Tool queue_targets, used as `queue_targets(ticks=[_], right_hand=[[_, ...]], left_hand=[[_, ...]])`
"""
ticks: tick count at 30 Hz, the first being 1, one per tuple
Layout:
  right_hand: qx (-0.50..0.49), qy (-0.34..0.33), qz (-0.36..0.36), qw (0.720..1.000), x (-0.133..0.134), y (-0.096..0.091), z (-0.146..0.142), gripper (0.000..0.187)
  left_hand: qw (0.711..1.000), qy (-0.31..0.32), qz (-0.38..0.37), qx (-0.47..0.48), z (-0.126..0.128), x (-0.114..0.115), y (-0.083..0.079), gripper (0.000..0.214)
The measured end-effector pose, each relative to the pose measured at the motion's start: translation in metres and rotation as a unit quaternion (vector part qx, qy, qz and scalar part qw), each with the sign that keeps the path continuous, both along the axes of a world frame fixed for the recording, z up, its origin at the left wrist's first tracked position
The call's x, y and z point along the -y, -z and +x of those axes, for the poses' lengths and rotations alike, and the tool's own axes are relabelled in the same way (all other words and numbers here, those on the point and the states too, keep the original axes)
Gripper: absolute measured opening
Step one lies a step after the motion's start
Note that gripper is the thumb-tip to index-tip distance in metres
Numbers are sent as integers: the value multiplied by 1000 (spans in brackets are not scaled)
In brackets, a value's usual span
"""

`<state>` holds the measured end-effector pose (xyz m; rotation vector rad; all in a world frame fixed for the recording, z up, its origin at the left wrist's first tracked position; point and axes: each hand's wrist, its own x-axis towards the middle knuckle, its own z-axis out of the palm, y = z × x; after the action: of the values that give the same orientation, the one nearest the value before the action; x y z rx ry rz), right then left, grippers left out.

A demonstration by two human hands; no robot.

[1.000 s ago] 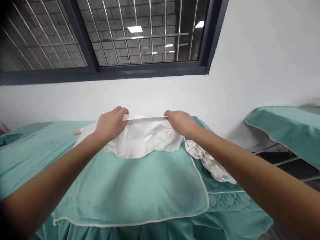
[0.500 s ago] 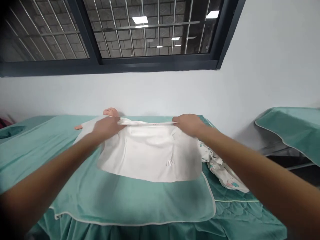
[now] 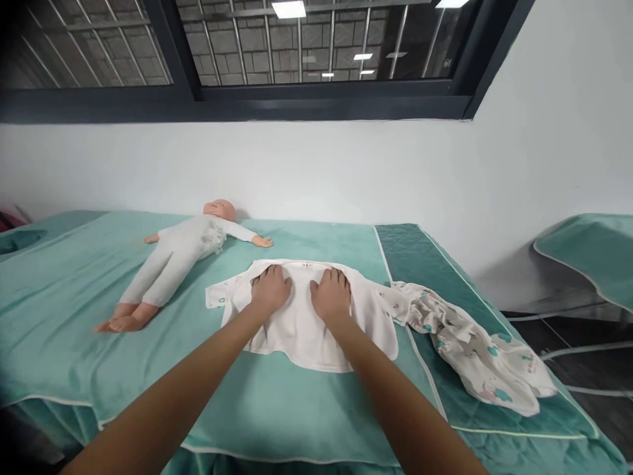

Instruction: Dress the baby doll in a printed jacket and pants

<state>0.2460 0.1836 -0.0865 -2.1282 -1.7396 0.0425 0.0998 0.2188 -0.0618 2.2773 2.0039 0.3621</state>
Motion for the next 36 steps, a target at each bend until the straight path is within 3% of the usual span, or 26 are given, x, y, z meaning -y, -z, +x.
queue_targets(ticks=[3,6,9,16,21,28,36], right_hand=[[8,20,4,1000,-8,0,4,53],[26,26,2,999,-14,2,8,58],[37,13,-16,999,-23,3,14,60],[66,-20,-17,997,-54,-1,29,61],[58,-36,-40,997,-66,6,35,62],[38,-57,-142,988,-72,4,37,68],[63,-71,-129,987,-56,7,32,73]], left_hand=[[1000,-21,6,5,4,-10,-1,52],[999,4,47,-14,7,-16,3,58],[997,30,60,-45,8,-26,11,60],[998,18,47,-48,10,-56,13,60],[997,26,61,-38,7,-66,22,61],[996,26,46,-66,7,-64,27,61],[994,14,49,-97,8,-31,23,65]])
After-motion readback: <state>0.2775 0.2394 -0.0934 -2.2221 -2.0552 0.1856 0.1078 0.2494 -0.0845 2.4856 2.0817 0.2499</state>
